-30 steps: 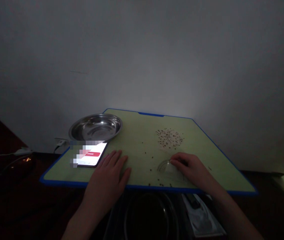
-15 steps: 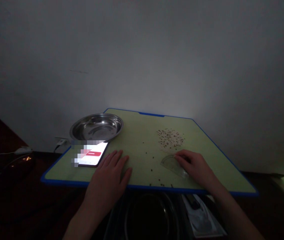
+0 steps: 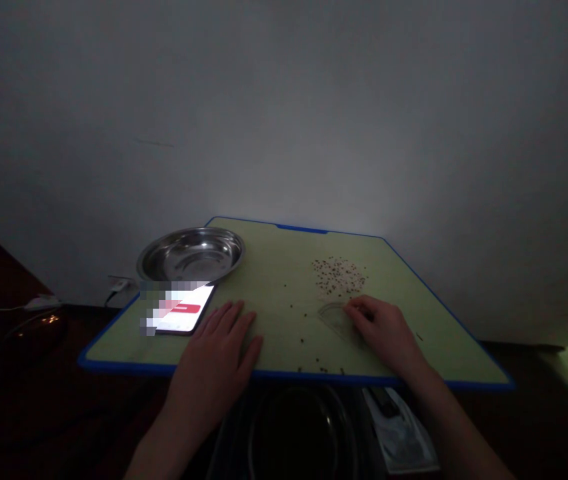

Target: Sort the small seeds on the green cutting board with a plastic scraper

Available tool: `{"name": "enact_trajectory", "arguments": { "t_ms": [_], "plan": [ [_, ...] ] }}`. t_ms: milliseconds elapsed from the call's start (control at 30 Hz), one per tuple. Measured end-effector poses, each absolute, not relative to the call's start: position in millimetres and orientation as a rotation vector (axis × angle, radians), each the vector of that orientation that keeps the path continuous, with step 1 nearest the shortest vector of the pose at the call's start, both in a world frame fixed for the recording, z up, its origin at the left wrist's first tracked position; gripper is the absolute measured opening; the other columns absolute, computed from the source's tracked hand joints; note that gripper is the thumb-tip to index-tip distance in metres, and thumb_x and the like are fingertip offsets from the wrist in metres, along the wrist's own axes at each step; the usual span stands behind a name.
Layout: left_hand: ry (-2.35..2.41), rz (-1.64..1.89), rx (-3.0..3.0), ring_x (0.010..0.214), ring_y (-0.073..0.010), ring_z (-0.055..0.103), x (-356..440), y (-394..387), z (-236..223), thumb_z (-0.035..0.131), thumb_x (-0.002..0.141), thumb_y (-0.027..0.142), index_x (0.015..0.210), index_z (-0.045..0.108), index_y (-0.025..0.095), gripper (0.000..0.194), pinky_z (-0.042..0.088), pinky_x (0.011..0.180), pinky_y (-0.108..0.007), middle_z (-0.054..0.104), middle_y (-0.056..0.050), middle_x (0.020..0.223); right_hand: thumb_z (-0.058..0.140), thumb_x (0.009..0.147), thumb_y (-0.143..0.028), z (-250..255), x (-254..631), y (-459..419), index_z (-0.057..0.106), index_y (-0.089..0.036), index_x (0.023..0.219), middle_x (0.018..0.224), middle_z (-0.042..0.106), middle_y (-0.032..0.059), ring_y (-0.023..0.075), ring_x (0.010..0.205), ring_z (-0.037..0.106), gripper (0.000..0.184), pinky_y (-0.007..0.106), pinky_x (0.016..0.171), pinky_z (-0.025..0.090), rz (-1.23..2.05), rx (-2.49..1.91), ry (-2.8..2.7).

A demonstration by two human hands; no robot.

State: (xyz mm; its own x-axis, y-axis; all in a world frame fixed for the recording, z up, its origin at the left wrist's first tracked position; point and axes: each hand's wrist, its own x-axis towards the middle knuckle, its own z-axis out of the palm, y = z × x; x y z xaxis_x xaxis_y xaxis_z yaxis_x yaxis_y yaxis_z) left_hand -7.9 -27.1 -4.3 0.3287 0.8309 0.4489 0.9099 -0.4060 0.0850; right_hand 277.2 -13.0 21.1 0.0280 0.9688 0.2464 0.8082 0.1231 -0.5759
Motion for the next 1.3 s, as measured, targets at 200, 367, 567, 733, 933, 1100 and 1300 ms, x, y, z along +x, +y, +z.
{"name": "enact_trajectory", "arguments": {
  "t_ms": [200,367,567,733,933,1100,1300],
  "plan": [
    [-1.59,-0.651,-2.414,0.124,-0.0324,0.051,-7.3,-27.6,-2.5,0.042,0.09,0.039,0.118,0.06,0.015,0.041,0.043,0.1,-0.054,0.059,-0.016,0.13,0.05,0.084,-0.039,25.3,285.5,-15.8,0.062,-0.02,0.07,0.055,0.062,0.0007,0.0177,0.052,0.058,0.027,0.028,0.053,0.04,0.393,-1.698,-1.681],
    [-1.576,-0.654,-2.41,0.122,-0.0311,0.053,-7.9,-27.3,-2.2,0.04,0.09,0.039,0.116,0.06,0.018,0.039,0.045,0.098,-0.054,0.061,-0.014,0.127,0.05,0.085,-0.037,22.2,269.0,-7.4,0.065,-0.02,0.076,0.057,0.064,0.001,0.0177,0.054,0.059,0.025,0.027,0.054,0.04,0.407,-1.677,-1.757],
    [-1.574,-0.647,-2.409,0.122,-0.0309,0.053,-8.9,-27.9,-3.2,0.042,0.09,0.039,0.116,0.06,0.018,0.039,0.045,0.099,-0.053,0.061,-0.014,0.128,0.05,0.084,-0.039,26.9,280.8,1.9,0.065,-0.019,0.076,0.06,0.065,0.0029,0.0187,0.055,0.059,0.027,0.028,0.054,0.039,0.309,-1.755,-1.71],
    [-1.581,-0.651,-2.406,0.123,-0.0307,0.052,-8.4,-28.0,-3.4,0.043,0.09,0.038,0.116,0.06,0.018,0.037,0.044,0.1,-0.053,0.06,-0.014,0.129,0.05,0.085,-0.036,29.0,270.6,3.8,0.066,-0.02,0.076,0.058,0.064,0.0011,0.0175,0.055,0.059,0.024,0.027,0.055,0.04,0.381,-1.664,-1.845],
    [-1.573,-0.636,-2.413,0.122,-0.0321,0.053,-8.6,-28.6,-3.3,0.043,0.09,0.037,0.116,0.06,0.017,0.038,0.042,0.101,-0.054,0.059,-0.015,0.129,0.051,0.086,-0.033,27.8,257.9,5.2,0.066,-0.02,0.077,0.062,0.066,0.0013,0.0164,0.056,0.059,0.022,0.027,0.054,0.039,0.456,-1.606,-1.934],
    [-1.576,-0.628,-2.416,0.123,-0.0319,0.052,-9.0,-29.4,-4.2,0.043,0.09,0.038,0.117,0.06,0.017,0.038,0.042,0.101,-0.054,0.06,-0.015,0.129,0.052,0.086,-0.032,30.5,262.9,5.5,0.065,-0.019,0.078,0.059,0.063,0.0001,0.0154,0.054,0.058,0.02,0.026,0.053,0.039,0.47,-1.588,-1.903],
    [-1.579,-0.633,-2.407,0.122,-0.0321,0.052,-8.4,-29.7,-4.7,0.043,0.09,0.038,0.117,0.059,0.018,0.037,0.043,0.1,-0.055,0.06,-0.014,0.129,0.05,0.087,-0.028,29.5,263.4,-6.1,0.064,-0.019,0.077,0.057,0.062,-0.0004,0.0145,0.052,0.055,0.019,0.026,0.052,0.038,0.572,-1.516,-1.988]
  ]
}}
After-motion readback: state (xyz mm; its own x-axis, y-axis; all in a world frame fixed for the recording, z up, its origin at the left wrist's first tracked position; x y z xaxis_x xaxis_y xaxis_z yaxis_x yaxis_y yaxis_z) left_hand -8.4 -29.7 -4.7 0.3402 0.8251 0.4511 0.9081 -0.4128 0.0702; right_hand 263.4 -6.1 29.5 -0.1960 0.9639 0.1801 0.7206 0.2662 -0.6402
